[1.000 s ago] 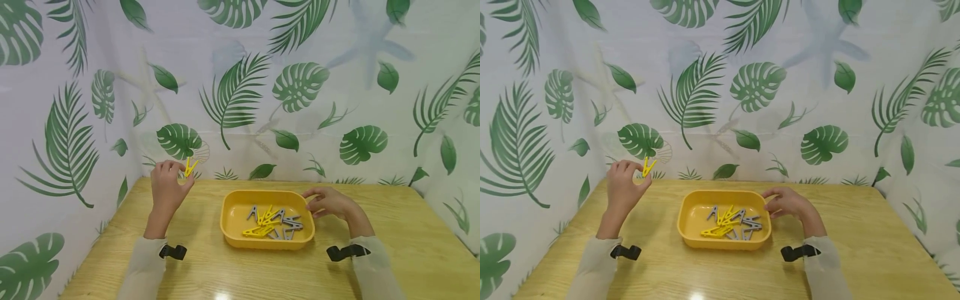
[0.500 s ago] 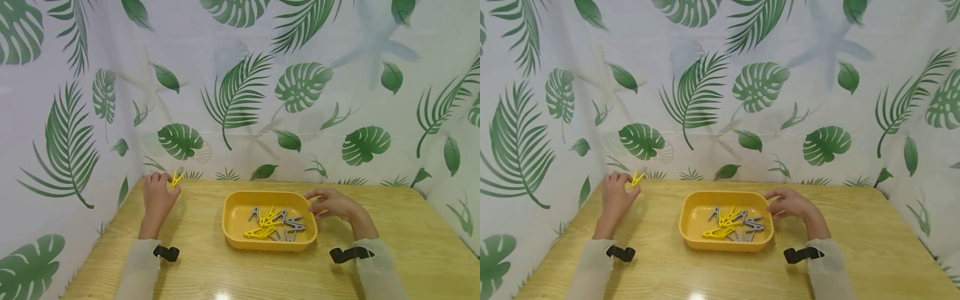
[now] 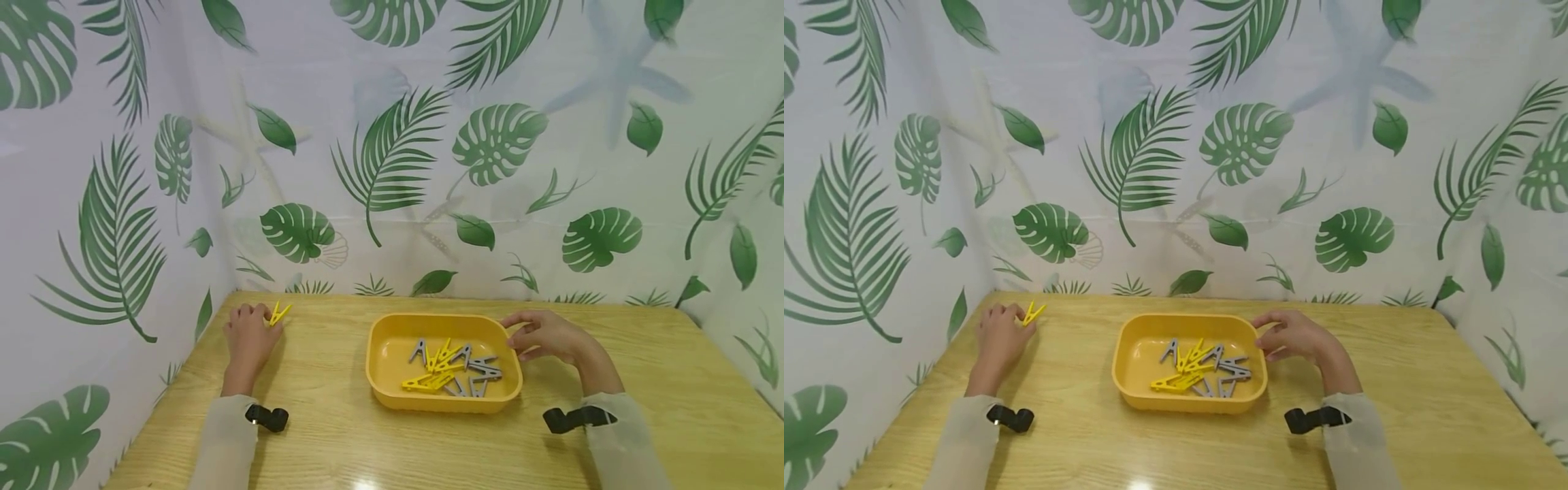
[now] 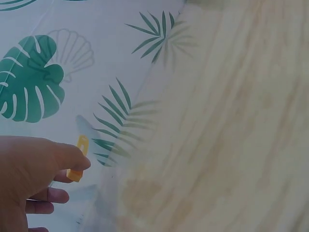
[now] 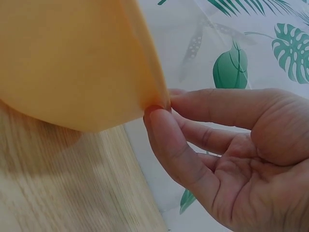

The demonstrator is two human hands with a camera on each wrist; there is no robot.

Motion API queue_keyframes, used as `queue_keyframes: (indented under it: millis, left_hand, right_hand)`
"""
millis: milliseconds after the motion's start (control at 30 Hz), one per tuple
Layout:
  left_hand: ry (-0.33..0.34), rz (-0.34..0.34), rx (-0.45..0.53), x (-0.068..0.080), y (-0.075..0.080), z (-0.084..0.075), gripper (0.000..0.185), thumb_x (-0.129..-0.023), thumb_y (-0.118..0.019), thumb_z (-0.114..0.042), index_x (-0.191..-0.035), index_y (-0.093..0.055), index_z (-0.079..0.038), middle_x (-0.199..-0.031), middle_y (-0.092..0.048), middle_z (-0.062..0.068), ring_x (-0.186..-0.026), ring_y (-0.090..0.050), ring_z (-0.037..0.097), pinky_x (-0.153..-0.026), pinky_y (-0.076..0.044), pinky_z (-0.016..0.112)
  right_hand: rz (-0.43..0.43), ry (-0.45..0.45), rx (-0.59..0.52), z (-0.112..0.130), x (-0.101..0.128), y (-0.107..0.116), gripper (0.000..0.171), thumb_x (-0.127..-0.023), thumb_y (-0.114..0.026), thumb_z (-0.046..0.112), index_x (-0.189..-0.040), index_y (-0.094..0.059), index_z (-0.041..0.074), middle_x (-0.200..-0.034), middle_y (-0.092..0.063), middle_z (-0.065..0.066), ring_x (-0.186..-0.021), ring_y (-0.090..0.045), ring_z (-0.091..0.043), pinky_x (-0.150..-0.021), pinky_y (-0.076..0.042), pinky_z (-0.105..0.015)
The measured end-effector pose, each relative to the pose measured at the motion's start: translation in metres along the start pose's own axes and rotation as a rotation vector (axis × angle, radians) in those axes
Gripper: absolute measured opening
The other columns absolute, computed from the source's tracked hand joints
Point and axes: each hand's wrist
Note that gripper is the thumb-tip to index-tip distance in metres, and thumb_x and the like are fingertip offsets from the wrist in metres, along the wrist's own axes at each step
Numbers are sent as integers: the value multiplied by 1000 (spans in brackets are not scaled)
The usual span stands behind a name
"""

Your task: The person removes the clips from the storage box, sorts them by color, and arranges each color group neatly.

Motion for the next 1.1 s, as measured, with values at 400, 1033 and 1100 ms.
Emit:
queue_keyframes:
  millis: [400,1033,1100]
  left_hand:
    - [64,85,-72,4,1,8,25,-94,-64,-24,-104,-60,-1,-118,-52,27,-120,-39,48,-98,-32,68]
    - [129,144,-62,5,3,10,28,-94,-63,-27,-102,-57,-1,-111,-52,26,-116,-40,48,-97,-31,68]
    - [131,143,-65,5,3,10,30,-94,-63,-27,-104,-57,0,-112,-52,26,-117,-40,49,-97,-32,68]
  right_hand:
    - [8,1,-6,-1,0,1,52,-98,-64,9,-143,-45,-9,-105,-72,-9,-91,-70,-18,-84,-61,-42]
    - [17,10,-22,-3,1,1,53,-98,-64,9,-144,-44,-10,-105,-72,-9,-91,-70,-17,-82,-61,-38]
    - [14,10,-24,-2,1,1,53,-98,-64,10,-144,-45,-10,-105,-72,-9,-91,-70,-17,-82,-61,-39]
Point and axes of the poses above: each hand's wrist, its own x-axis away from the middle knuckle, its own y-axis out of the back of the hand, z = x × y
